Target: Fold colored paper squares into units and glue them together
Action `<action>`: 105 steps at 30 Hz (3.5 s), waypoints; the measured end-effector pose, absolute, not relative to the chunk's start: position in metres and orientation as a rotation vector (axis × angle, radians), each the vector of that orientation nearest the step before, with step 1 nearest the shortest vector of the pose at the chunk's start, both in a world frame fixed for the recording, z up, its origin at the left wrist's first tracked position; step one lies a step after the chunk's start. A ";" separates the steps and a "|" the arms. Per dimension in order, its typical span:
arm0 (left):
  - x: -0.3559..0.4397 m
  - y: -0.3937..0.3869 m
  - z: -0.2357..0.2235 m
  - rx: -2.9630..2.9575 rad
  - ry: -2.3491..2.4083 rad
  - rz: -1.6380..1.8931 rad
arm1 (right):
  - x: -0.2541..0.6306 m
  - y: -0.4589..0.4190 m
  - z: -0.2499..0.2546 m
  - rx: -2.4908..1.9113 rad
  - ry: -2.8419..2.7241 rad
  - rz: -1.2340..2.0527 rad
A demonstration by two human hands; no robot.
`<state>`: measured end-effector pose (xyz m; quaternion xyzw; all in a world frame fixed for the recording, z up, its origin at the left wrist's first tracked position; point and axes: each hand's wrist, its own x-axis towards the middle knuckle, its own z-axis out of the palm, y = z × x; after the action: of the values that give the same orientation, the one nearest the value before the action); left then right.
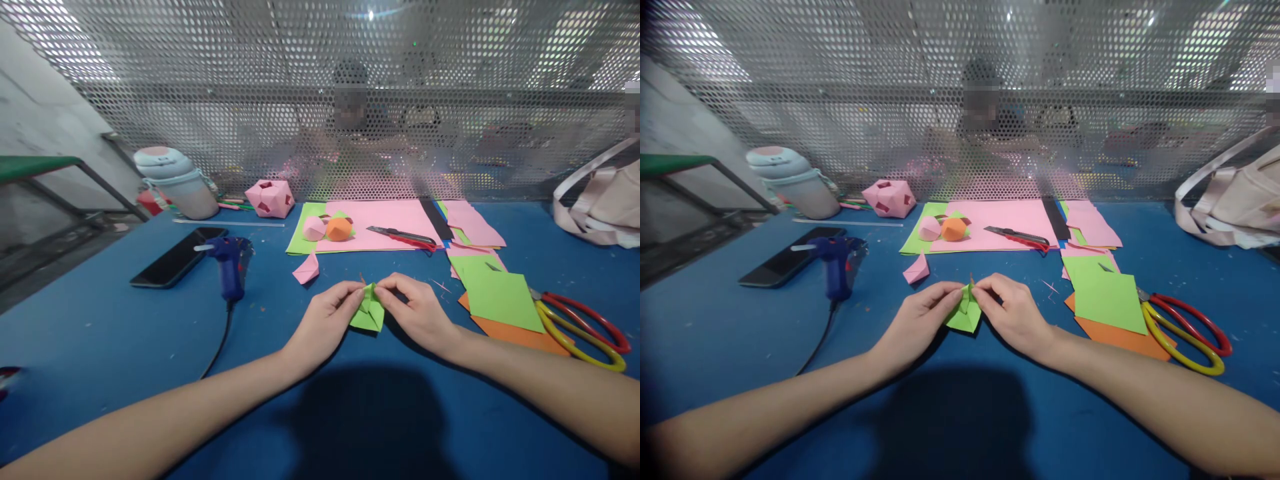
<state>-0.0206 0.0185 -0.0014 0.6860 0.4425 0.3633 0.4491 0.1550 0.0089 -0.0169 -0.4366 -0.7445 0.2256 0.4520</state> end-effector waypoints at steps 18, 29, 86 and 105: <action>-0.022 0.018 -0.001 1.715 1.035 0.871 | 0.155 0.008 -0.015 -1.055 -1.832 0.541; -0.023 0.019 -0.002 1.684 1.046 0.875 | 0.154 0.007 -0.013 -1.017 -1.828 0.530; -0.019 0.019 -0.006 1.766 1.053 0.856 | 0.152 0.005 -0.016 -0.957 -1.847 0.476; -0.019 0.021 -0.005 1.667 1.046 0.835 | 0.153 0.006 -0.016 -0.898 -1.890 0.478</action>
<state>-0.0186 0.0212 -0.0053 0.6837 0.4289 0.3424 0.4810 0.1530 0.0057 -0.0155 -0.3676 -0.7737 0.1956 0.4775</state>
